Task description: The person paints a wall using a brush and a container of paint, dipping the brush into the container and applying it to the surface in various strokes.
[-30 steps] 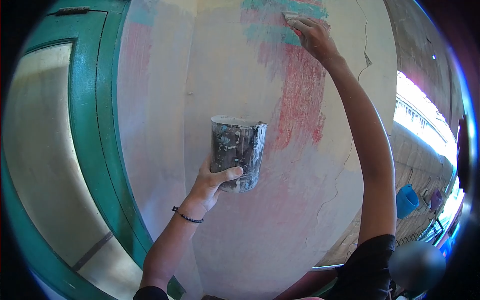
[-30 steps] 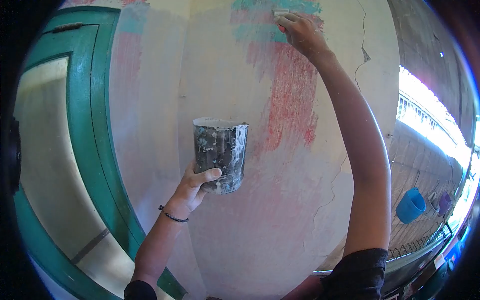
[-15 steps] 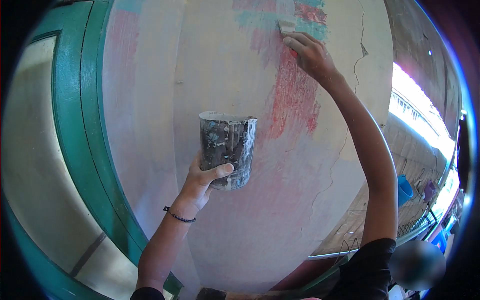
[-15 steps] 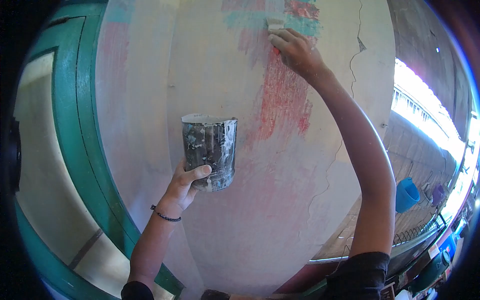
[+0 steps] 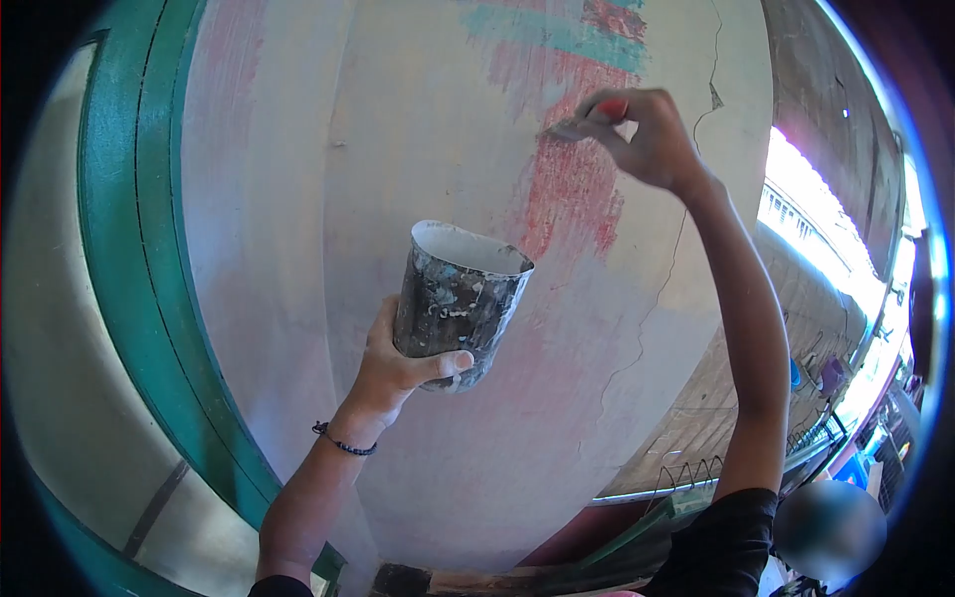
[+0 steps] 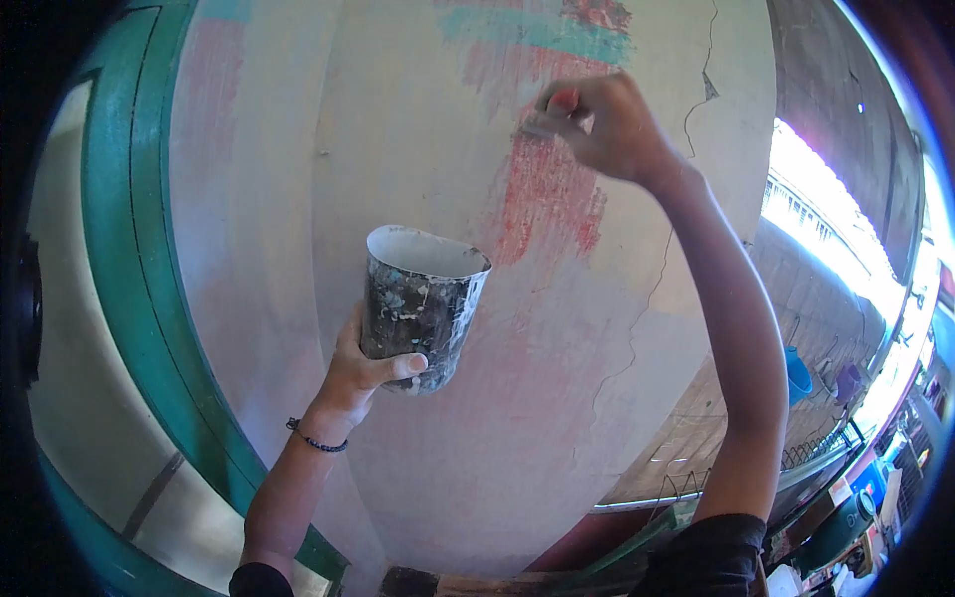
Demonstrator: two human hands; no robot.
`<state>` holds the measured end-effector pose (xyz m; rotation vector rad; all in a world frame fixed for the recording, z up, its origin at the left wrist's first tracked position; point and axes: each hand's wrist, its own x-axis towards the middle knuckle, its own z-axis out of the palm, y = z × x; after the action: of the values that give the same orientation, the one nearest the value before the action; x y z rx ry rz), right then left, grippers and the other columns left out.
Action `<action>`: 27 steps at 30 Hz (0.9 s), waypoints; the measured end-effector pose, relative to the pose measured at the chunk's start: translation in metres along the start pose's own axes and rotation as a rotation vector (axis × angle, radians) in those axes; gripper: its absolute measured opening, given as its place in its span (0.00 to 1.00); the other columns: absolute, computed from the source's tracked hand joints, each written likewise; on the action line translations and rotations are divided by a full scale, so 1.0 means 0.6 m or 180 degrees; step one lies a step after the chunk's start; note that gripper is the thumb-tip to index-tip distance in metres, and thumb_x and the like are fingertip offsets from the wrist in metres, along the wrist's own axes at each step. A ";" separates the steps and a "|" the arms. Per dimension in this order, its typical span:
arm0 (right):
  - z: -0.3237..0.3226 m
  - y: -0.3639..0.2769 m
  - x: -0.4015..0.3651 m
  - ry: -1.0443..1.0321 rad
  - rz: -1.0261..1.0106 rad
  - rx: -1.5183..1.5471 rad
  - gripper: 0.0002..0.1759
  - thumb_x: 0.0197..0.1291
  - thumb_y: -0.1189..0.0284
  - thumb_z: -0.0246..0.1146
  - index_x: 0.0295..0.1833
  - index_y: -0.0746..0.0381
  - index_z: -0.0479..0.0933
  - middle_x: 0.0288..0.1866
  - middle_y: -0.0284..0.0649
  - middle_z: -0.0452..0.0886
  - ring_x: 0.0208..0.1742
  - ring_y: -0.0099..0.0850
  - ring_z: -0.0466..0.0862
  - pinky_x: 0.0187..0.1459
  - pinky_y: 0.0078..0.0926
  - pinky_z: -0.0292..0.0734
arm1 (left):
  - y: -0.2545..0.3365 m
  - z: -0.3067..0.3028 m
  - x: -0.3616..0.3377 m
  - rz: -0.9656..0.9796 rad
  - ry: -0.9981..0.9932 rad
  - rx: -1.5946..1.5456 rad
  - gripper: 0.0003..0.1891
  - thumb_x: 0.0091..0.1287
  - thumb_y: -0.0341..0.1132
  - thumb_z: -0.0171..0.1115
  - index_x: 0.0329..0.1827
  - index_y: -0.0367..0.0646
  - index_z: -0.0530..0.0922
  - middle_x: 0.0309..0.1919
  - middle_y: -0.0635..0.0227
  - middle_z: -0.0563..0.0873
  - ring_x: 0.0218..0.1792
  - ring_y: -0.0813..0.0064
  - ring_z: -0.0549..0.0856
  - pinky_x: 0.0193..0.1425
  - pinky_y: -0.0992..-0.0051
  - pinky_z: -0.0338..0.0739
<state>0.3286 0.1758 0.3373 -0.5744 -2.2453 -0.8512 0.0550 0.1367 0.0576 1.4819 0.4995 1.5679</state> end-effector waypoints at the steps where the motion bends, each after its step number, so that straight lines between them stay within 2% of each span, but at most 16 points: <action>1: -0.007 0.015 0.012 -0.0015 0.0292 0.0225 0.08 0.64 0.78 0.72 0.47 0.68 0.85 0.43 0.43 0.91 0.41 0.32 0.91 0.48 0.29 0.86 | 0.001 0.003 -0.003 -0.0050 -0.0053 -0.0125 0.46 0.51 0.36 0.86 0.69 0.32 0.66 0.57 0.57 0.83 0.57 0.68 0.86 0.67 0.65 0.83; 3: -0.011 0.047 0.035 0.0147 0.0636 0.0660 0.09 0.64 0.78 0.72 0.46 0.71 0.85 0.41 0.41 0.91 0.43 0.27 0.90 0.49 0.29 0.86 | 0.002 0.011 -0.007 -0.0130 -0.0150 -0.0376 0.46 0.50 0.36 0.87 0.69 0.32 0.66 0.58 0.57 0.83 0.58 0.69 0.86 0.66 0.66 0.83; 6: -0.024 0.102 0.072 -0.0014 0.0731 0.0771 0.09 0.66 0.76 0.72 0.46 0.71 0.85 0.41 0.44 0.91 0.43 0.28 0.90 0.50 0.28 0.87 | -0.004 0.018 -0.012 -0.0212 -0.0294 -0.0433 0.47 0.50 0.35 0.88 0.69 0.32 0.66 0.58 0.56 0.83 0.59 0.69 0.85 0.66 0.66 0.83; 14: -0.076 0.195 0.177 0.0647 0.0287 0.0300 0.11 0.71 0.72 0.70 0.52 0.68 0.86 0.42 0.36 0.90 0.44 0.23 0.88 0.50 0.24 0.84 | -0.024 0.004 -0.017 -0.0183 -0.0166 -0.0508 0.46 0.50 0.34 0.87 0.69 0.31 0.66 0.58 0.57 0.83 0.61 0.68 0.85 0.68 0.66 0.81; 15: -0.079 0.207 0.193 0.0729 0.0230 0.0127 0.10 0.70 0.74 0.70 0.53 0.65 0.87 0.42 0.40 0.91 0.41 0.31 0.90 0.48 0.29 0.85 | -0.024 0.003 -0.016 -0.0184 -0.0152 -0.0524 0.46 0.51 0.34 0.87 0.69 0.31 0.66 0.58 0.56 0.83 0.61 0.68 0.85 0.68 0.65 0.81; 18: -0.083 0.138 0.221 0.1245 0.0091 -0.0204 0.04 0.69 0.83 0.65 0.44 0.69 0.85 0.37 0.42 0.90 0.39 0.26 0.89 0.44 0.30 0.85 | -0.024 -0.003 -0.018 -0.0194 -0.0019 -0.0561 0.45 0.51 0.33 0.86 0.69 0.33 0.67 0.57 0.58 0.84 0.60 0.67 0.85 0.68 0.65 0.82; 21: -0.073 0.103 0.225 0.1525 -0.0671 -0.0509 0.06 0.67 0.83 0.67 0.46 0.69 0.88 0.41 0.46 0.93 0.42 0.28 0.91 0.45 0.31 0.86 | -0.012 -0.005 -0.017 -0.0172 0.0021 -0.0668 0.44 0.51 0.33 0.86 0.70 0.36 0.68 0.57 0.60 0.85 0.60 0.67 0.86 0.68 0.65 0.82; 24: -0.068 0.148 0.223 0.1163 -0.0589 -0.0617 0.05 0.65 0.83 0.69 0.45 0.68 0.88 0.40 0.45 0.93 0.41 0.29 0.91 0.44 0.31 0.86 | -0.012 -0.005 -0.015 -0.0124 0.0133 -0.0720 0.44 0.51 0.33 0.86 0.70 0.38 0.68 0.56 0.61 0.85 0.59 0.68 0.86 0.68 0.65 0.83; 27: -0.042 0.169 0.183 0.0910 -0.0979 -0.1332 0.10 0.67 0.78 0.69 0.53 0.62 0.86 0.43 0.47 0.91 0.41 0.44 0.90 0.47 0.35 0.85 | -0.016 -0.011 -0.012 -0.0106 0.0107 -0.0709 0.43 0.52 0.33 0.85 0.70 0.38 0.68 0.57 0.61 0.85 0.59 0.69 0.86 0.68 0.65 0.83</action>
<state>0.3242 0.2462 0.4715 -0.2656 -1.9261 -1.4800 0.0510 0.1377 0.0444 1.2745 0.3539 1.5699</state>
